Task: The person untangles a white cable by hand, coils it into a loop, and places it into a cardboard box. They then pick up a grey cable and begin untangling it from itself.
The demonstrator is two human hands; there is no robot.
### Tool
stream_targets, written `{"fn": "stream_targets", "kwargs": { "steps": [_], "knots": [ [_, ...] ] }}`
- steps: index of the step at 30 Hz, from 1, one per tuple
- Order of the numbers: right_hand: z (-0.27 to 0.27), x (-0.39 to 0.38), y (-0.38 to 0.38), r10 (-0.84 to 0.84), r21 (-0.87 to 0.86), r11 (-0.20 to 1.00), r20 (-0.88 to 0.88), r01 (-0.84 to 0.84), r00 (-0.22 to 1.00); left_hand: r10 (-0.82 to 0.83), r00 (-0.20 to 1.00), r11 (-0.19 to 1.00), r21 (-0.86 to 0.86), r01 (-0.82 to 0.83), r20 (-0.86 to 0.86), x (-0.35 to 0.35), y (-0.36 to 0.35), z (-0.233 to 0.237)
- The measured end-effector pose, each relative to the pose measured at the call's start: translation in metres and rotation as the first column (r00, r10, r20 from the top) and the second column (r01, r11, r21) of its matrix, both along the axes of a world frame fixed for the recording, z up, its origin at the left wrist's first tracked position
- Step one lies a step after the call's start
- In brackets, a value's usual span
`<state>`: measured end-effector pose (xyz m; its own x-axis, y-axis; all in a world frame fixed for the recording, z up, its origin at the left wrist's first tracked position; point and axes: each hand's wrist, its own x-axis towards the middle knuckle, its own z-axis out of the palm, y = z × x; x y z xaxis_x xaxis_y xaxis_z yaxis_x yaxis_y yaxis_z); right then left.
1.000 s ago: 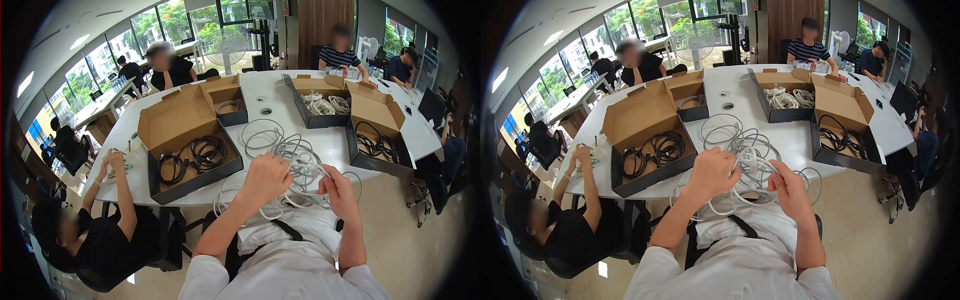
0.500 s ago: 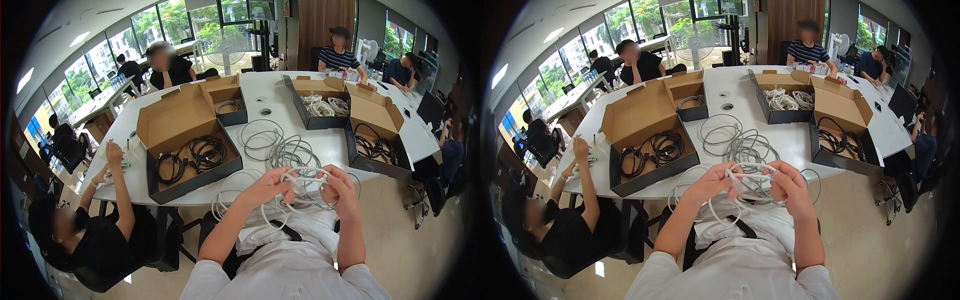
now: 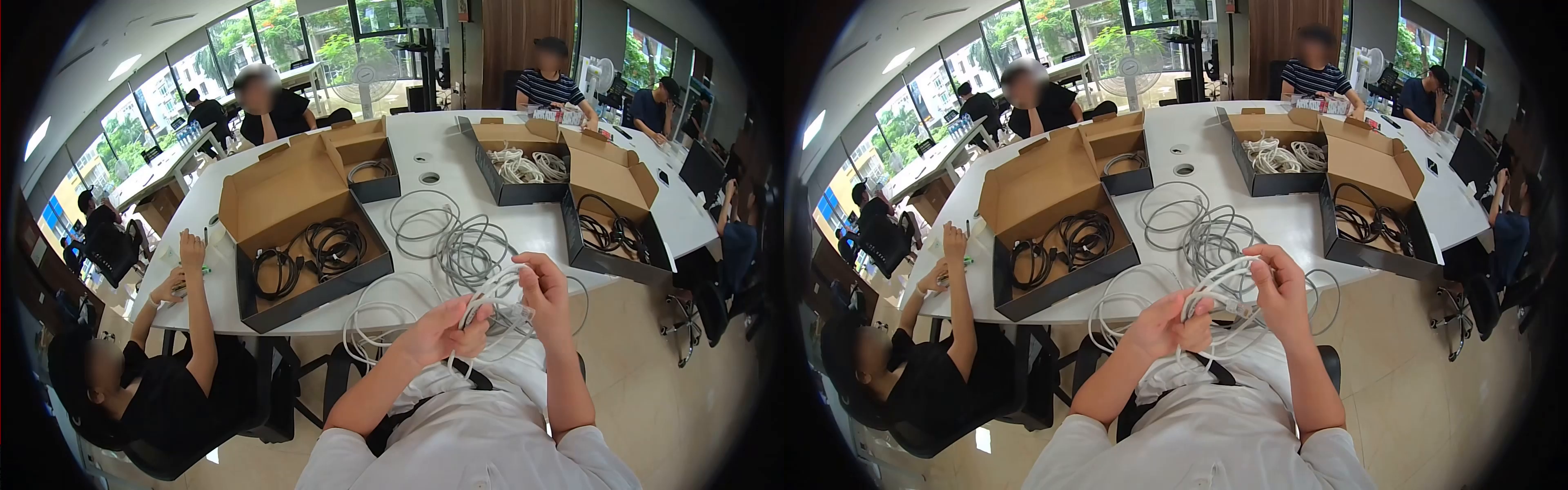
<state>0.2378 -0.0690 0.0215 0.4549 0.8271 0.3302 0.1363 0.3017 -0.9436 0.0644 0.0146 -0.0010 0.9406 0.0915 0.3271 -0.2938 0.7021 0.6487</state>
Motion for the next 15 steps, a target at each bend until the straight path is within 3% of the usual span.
{"fn": "stream_targets", "kwargs": {
  "steps": [1, 3, 6, 9, 10, 13, 15],
  "knots": [
    [-0.002, -0.001, 0.002, -0.119, 0.089, 0.991, 0.224, 0.102, 0.967, 0.009, 1.000, 1.000, -0.030, -0.009, 0.005, 0.001, 0.001, -0.002],
    [-0.006, -0.004, 0.005, -0.375, 0.315, 0.922, 0.584, 0.225, 0.720, 0.029, 1.000, 0.996, -0.089, -0.028, 0.012, 0.004, 0.003, -0.008],
    [-0.002, -0.011, 0.001, -0.370, 0.249, 0.928, 0.692, 0.276, 0.620, 0.078, 0.996, 0.985, -0.155, -0.072, 0.033, 0.006, 0.004, -0.007],
    [-0.011, -0.001, 0.004, -0.378, 0.258, 0.925, 0.697, 0.279, 0.609, 0.254, 0.961, 0.956, -0.125, -0.267, -0.107, 0.013, -0.014, -0.006],
    [-0.012, 0.002, 0.003, -0.335, 0.216, 0.942, 0.663, 0.258, 0.669, 0.279, 0.953, 0.952, -0.097, -0.290, -0.115, 0.014, -0.018, -0.007],
    [-0.010, 0.007, 0.001, -0.208, 0.093, 0.978, 0.558, 0.189, 0.803, 0.129, 0.992, 0.989, -0.066, -0.130, -0.018, 0.011, -0.015, -0.008],
    [-0.001, 0.004, -0.004, -0.140, 0.013, 0.988, 0.503, 0.155, 0.853, -0.066, 0.998, 0.980, -0.190, 0.065, -0.001, 0.005, -0.003, -0.008]
  ]
}}
